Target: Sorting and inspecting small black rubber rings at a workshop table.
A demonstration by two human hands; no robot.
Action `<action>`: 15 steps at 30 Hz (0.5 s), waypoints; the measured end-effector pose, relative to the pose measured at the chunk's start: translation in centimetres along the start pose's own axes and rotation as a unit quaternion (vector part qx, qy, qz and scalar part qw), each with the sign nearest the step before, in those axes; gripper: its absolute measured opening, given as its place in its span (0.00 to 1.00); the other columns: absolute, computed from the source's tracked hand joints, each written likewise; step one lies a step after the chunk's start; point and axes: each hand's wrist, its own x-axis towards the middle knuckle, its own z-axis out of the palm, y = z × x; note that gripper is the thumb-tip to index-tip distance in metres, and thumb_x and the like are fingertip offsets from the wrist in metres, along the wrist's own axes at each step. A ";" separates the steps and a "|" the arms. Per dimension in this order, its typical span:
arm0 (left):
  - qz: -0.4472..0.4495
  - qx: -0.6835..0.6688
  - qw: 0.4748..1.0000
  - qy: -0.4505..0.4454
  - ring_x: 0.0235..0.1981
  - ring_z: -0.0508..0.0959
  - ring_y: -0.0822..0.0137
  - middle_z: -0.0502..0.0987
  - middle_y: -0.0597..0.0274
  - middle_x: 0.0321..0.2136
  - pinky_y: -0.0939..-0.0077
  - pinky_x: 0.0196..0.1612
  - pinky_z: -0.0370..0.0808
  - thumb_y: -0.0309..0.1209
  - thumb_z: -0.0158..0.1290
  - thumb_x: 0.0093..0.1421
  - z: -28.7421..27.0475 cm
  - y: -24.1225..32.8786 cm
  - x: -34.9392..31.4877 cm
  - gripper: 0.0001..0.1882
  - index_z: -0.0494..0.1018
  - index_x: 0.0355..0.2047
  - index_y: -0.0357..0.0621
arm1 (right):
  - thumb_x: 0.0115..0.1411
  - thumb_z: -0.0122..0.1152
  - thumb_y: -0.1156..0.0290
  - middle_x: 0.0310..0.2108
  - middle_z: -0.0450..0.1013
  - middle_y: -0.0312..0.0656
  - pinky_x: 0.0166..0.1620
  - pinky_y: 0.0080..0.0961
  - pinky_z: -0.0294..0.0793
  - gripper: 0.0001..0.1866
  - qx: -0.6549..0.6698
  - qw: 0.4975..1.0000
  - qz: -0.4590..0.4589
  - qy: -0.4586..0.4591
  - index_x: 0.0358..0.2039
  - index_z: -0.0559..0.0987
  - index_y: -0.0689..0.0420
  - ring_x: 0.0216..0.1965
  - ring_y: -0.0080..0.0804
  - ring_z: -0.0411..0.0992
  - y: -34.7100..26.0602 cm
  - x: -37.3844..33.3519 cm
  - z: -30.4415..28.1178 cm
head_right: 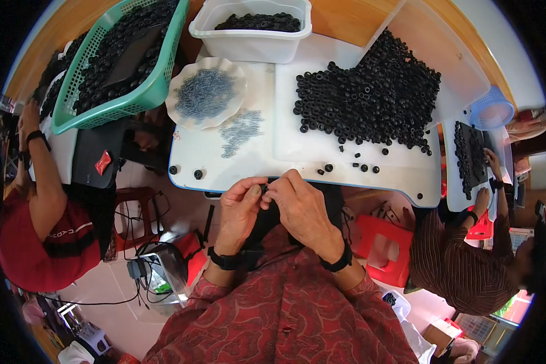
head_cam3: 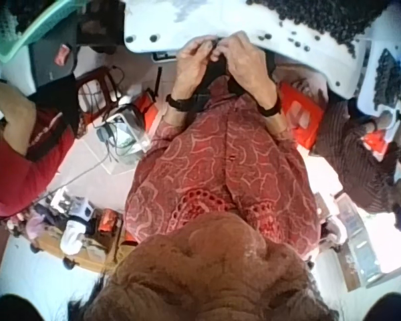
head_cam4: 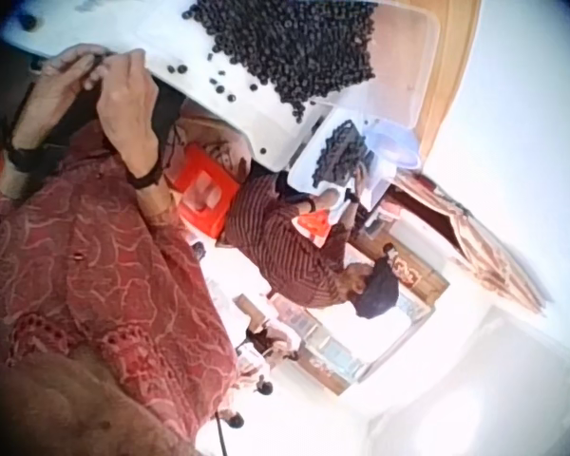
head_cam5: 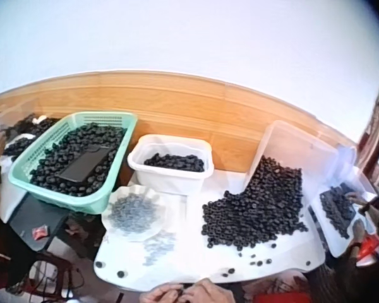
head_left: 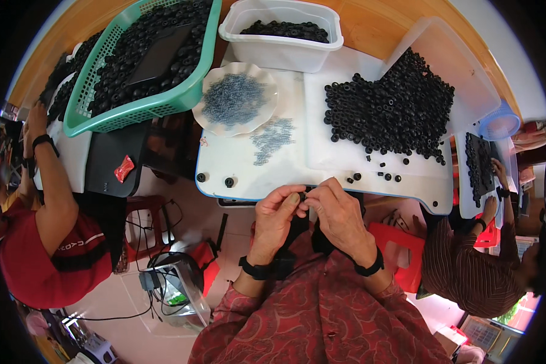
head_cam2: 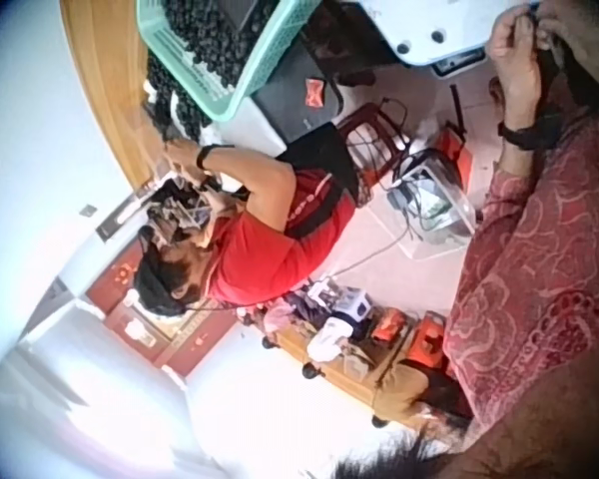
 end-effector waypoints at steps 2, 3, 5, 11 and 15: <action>-0.004 0.013 1.000 -0.009 0.31 0.76 0.74 0.78 0.61 0.33 0.83 0.35 0.75 0.22 0.50 0.66 -0.2 0.2 -0.1 0.11 0.75 0.46 0.33 | 0.58 0.60 0.78 0.31 0.68 0.42 0.27 0.33 0.74 0.03 0.004 1.000 0.007 -0.013 0.32 0.75 0.61 0.27 0.41 0.75 0.0 -0.2 -0.2; -0.005 0.020 1.000 -0.013 0.31 0.76 0.74 0.78 0.61 0.33 0.83 0.35 0.75 0.22 0.50 0.65 -0.2 0.2 -0.1 0.10 0.75 0.46 0.34 | 0.58 0.60 0.77 0.31 0.68 0.42 0.27 0.33 0.74 0.03 0.008 1.000 0.013 -0.019 0.32 0.75 0.60 0.27 0.42 0.75 -0.1 -0.2 -0.3; -0.021 0.030 0.999 -0.017 0.31 0.77 0.74 0.78 0.60 0.33 0.83 0.34 0.75 0.22 0.50 0.65 -0.2 0.2 -0.1 0.10 0.75 0.46 0.34 | 0.58 0.60 0.76 0.31 0.68 0.42 0.28 0.34 0.74 0.03 0.012 0.999 0.029 -0.026 0.33 0.75 0.60 0.27 0.42 0.74 0.1 -0.4 -0.5; -0.062 0.027 0.997 -0.039 0.31 0.78 0.74 0.79 0.60 0.33 0.83 0.33 0.77 0.22 0.50 0.65 -0.2 0.0 0.1 0.10 0.75 0.46 0.33 | 0.59 0.59 0.76 0.31 0.69 0.43 0.28 0.33 0.74 0.03 0.059 0.996 0.065 -0.010 0.33 0.75 0.60 0.27 0.43 0.74 0.9 -1.1 -0.6; -0.070 -0.034 0.996 -0.042 0.31 0.78 0.74 0.79 0.60 0.34 0.82 0.33 0.77 0.23 0.50 0.66 0.0 -0.4 0.2 0.11 0.75 0.47 0.33 | 0.59 0.59 0.78 0.31 0.70 0.44 0.28 0.30 0.75 0.03 0.090 0.993 0.067 0.025 0.34 0.75 0.61 0.27 0.40 0.75 0.8 -1.8 -0.2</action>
